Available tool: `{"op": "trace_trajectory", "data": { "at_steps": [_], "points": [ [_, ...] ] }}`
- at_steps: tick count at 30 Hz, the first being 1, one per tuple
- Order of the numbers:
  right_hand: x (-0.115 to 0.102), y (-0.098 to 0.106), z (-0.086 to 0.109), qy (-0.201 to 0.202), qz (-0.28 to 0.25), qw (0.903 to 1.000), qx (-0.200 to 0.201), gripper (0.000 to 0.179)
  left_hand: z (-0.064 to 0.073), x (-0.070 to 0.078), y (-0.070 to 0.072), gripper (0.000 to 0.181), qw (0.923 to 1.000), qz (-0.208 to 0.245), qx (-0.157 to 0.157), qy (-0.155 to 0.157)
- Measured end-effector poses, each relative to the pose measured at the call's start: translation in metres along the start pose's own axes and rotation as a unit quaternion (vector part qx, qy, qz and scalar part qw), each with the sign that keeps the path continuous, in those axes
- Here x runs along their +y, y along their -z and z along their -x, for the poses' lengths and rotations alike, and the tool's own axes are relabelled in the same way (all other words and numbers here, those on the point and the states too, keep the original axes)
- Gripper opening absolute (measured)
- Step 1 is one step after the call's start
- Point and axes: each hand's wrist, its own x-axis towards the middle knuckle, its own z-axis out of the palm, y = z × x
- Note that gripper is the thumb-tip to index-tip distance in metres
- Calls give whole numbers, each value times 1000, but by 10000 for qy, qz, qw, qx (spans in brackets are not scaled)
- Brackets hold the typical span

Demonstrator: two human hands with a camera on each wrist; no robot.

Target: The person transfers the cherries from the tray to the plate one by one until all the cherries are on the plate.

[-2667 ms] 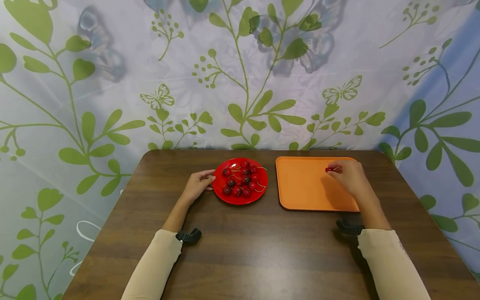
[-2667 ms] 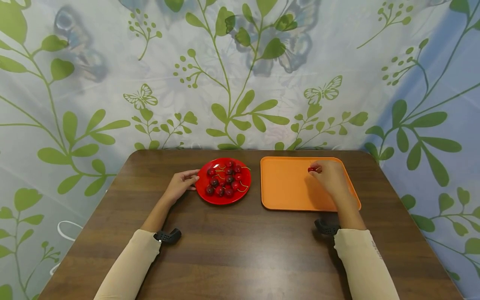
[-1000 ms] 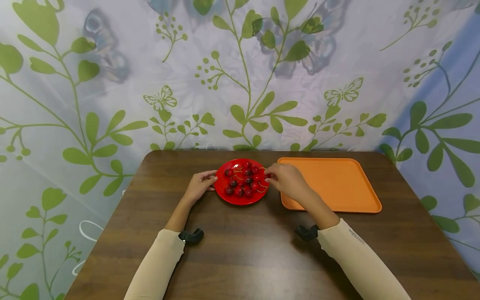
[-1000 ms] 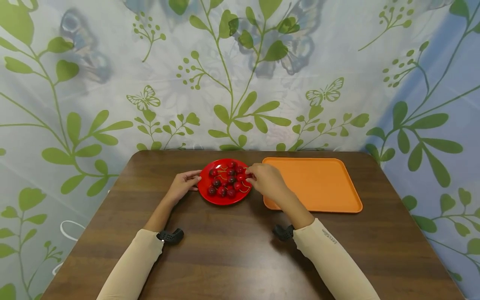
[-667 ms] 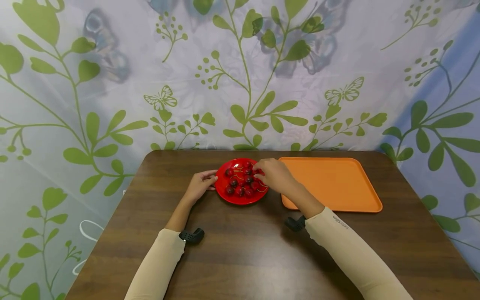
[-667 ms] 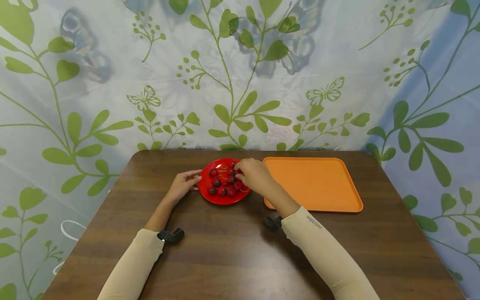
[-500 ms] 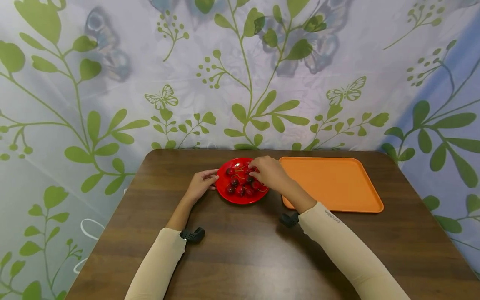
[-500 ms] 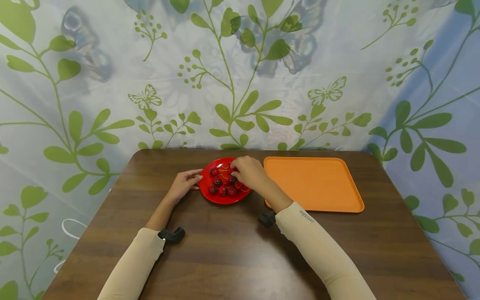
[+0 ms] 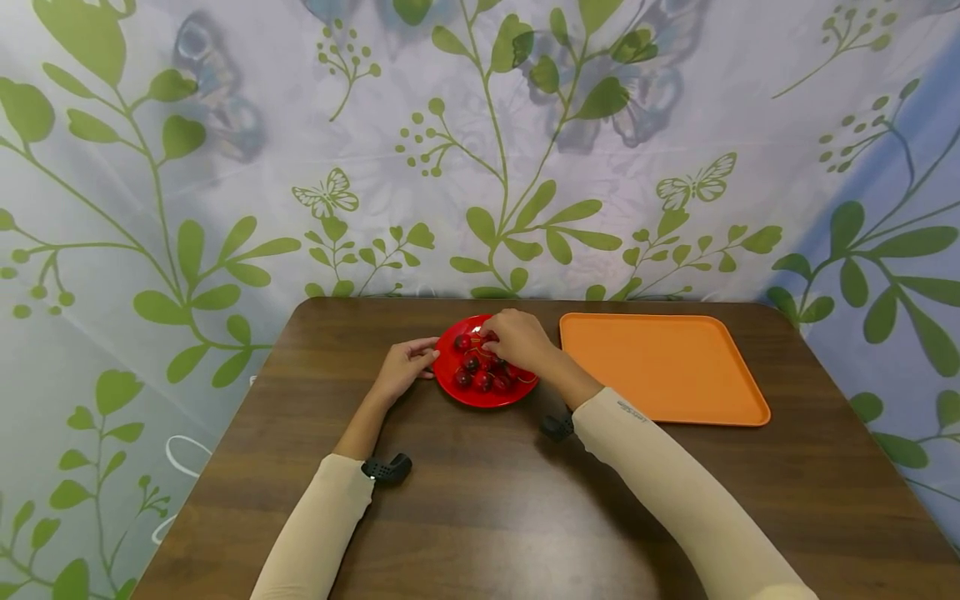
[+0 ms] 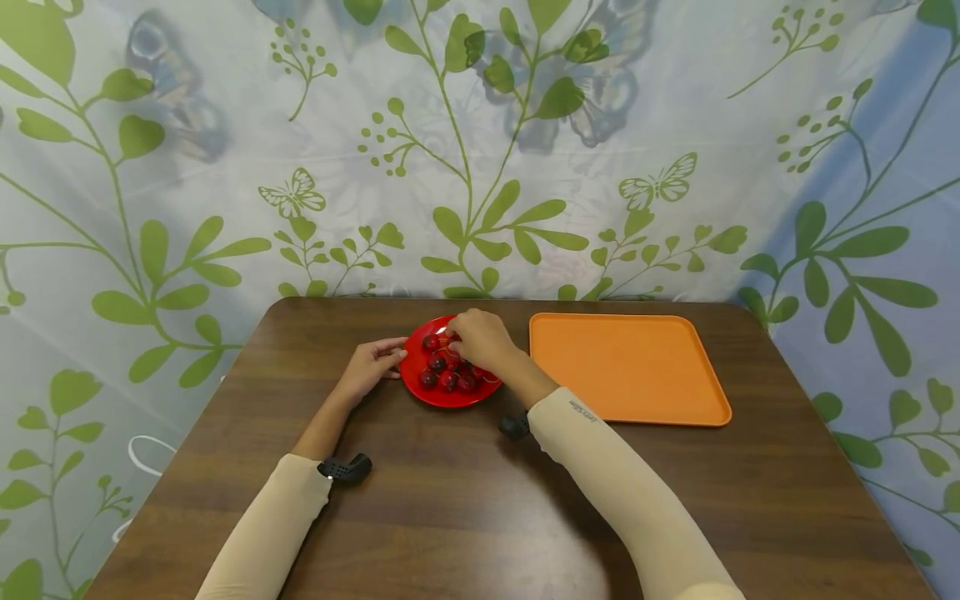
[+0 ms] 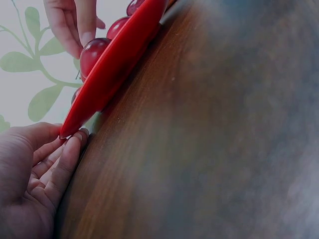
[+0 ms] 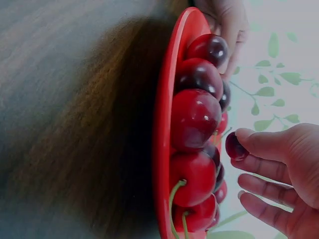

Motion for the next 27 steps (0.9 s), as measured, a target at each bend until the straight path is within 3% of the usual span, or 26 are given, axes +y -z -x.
{"op": "trace_trajectory", "data": {
  "at_steps": [13,27],
  "points": [
    [0,-12,-7,-26,207,9995,-222,18,0,0,0,38,9999,-105,16,26],
    [-1,-12,-4,5,232,9997,-122,16,2,0,-1,38,10000,-65,-9,72]
  ]
}}
